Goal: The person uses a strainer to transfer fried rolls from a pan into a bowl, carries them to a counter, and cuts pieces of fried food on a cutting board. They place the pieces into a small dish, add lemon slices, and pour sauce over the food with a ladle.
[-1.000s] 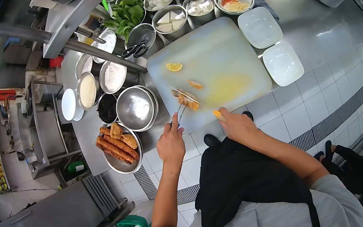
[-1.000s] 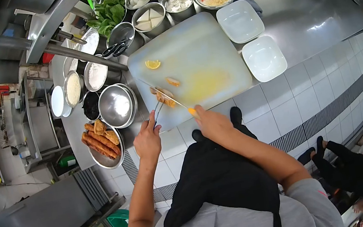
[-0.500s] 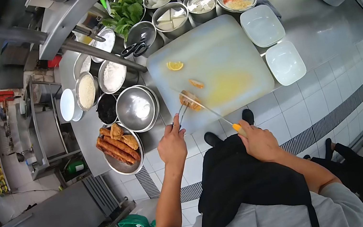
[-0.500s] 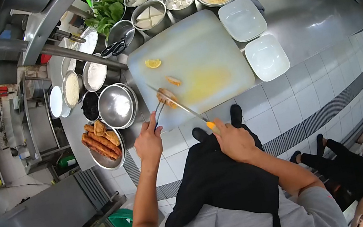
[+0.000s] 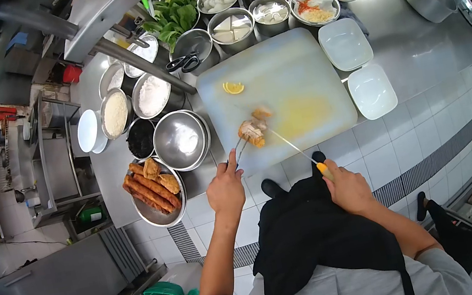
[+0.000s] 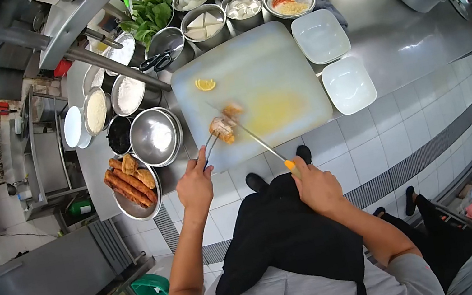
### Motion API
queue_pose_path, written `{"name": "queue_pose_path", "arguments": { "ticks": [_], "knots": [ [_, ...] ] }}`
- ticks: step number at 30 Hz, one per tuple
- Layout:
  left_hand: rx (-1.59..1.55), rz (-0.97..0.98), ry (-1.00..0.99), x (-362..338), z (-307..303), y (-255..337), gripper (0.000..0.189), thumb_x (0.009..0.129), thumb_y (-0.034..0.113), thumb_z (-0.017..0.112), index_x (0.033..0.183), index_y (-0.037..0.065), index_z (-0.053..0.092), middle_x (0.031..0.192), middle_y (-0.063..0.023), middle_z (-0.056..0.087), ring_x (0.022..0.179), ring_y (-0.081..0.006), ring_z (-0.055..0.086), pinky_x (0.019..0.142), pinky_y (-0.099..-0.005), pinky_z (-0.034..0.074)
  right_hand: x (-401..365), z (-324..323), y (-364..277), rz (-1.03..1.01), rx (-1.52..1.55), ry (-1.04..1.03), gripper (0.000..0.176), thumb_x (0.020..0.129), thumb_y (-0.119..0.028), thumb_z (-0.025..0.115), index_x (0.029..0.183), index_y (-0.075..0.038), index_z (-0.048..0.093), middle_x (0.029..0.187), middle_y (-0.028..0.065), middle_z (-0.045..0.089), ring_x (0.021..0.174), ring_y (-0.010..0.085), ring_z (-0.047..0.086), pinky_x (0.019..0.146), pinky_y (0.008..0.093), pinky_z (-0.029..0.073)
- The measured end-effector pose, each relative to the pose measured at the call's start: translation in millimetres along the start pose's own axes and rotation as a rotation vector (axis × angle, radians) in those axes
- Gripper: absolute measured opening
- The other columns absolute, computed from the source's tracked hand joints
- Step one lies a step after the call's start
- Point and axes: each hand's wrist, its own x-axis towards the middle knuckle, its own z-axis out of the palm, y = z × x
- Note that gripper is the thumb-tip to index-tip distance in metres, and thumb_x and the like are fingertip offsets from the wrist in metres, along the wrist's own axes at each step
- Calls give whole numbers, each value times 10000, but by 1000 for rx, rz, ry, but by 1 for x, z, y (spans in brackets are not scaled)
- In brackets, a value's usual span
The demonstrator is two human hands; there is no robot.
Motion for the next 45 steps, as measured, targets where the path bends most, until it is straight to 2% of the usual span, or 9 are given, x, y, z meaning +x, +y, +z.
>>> {"name": "queue_pose_path", "arguments": {
  "ticks": [10, 15, 18, 25, 30, 34, 39, 41, 45],
  "knots": [
    [-16, -40, -3, 1, 2, 0, 557, 900, 285, 640, 1432, 298, 475, 1017, -44, 650, 765, -305, 672, 649, -433, 539, -4, -1, -11, -28, 71, -44, 419, 943, -264, 580, 1308, -115, 438, 905, 210, 676, 759, 437, 657, 678, 516, 534],
    [-78, 50, 48, 0, 14, -11, 533, 921, 249, 601, 1436, 227, 469, 1013, -94, 630, 755, -317, 677, 621, -438, 545, -14, 1, -12, 100, -40, -140, 460, 952, -311, 552, 1354, -136, 413, 989, 205, 665, 752, 453, 656, 661, 540, 535],
    [-96, 36, 43, -1, 21, -15, 496, 921, 220, 583, 1409, 234, 498, 1000, -108, 630, 742, -339, 675, 625, -467, 546, -10, 7, -6, 145, -103, -222, 591, 962, -317, 512, 1485, -170, 279, 1041, 238, 646, 803, 485, 653, 718, 588, 519],
    [-258, 18, 111, -7, 17, -17, 546, 926, 192, 549, 1460, 198, 434, 1042, -98, 623, 746, -325, 684, 649, -447, 564, 27, 35, -7, -112, -107, 23, 405, 928, -262, 597, 1287, -130, 463, 846, 231, 679, 815, 467, 650, 725, 543, 512],
    [-273, 88, 104, -10, 26, -16, 592, 865, 106, 534, 1447, 184, 461, 1035, -115, 622, 741, -313, 686, 627, -419, 568, -5, 24, 0, 75, -175, 4, 424, 918, -258, 614, 1300, -135, 476, 826, 250, 675, 785, 477, 648, 693, 573, 501],
    [-201, 34, 166, -8, 48, -18, 522, 871, 113, 501, 1389, 177, 514, 1017, -111, 621, 701, -299, 669, 568, -425, 555, 75, 71, -5, -216, -119, 199, 427, 935, -278, 594, 1291, -72, 480, 789, 273, 658, 715, 505, 626, 639, 590, 494],
    [-192, 32, -6, -5, 25, -24, 531, 943, 232, 559, 1457, 269, 429, 1104, -80, 609, 813, -298, 676, 699, -424, 557, 58, 46, 3, -114, -25, 139, 338, 950, -259, 579, 1229, -86, 499, 766, 277, 648, 674, 488, 620, 577, 548, 502],
    [-169, 33, -31, -9, 26, -22, 536, 947, 247, 559, 1465, 272, 421, 1100, -79, 609, 812, -297, 675, 700, -422, 555, 41, 31, 22, -19, 340, -99, 322, 945, -247, 591, 1226, -111, 513, 780, 263, 656, 709, 484, 628, 624, 530, 514],
    [-164, -10, 46, -16, 32, -23, 584, 920, 307, 615, 1472, 281, 423, 1063, -73, 608, 788, -289, 671, 683, -416, 549, 15, 24, 24, -82, 220, 88, 325, 938, -232, 604, 1233, -123, 521, 794, 245, 664, 738, 476, 637, 656, 508, 519]
  ]
}}
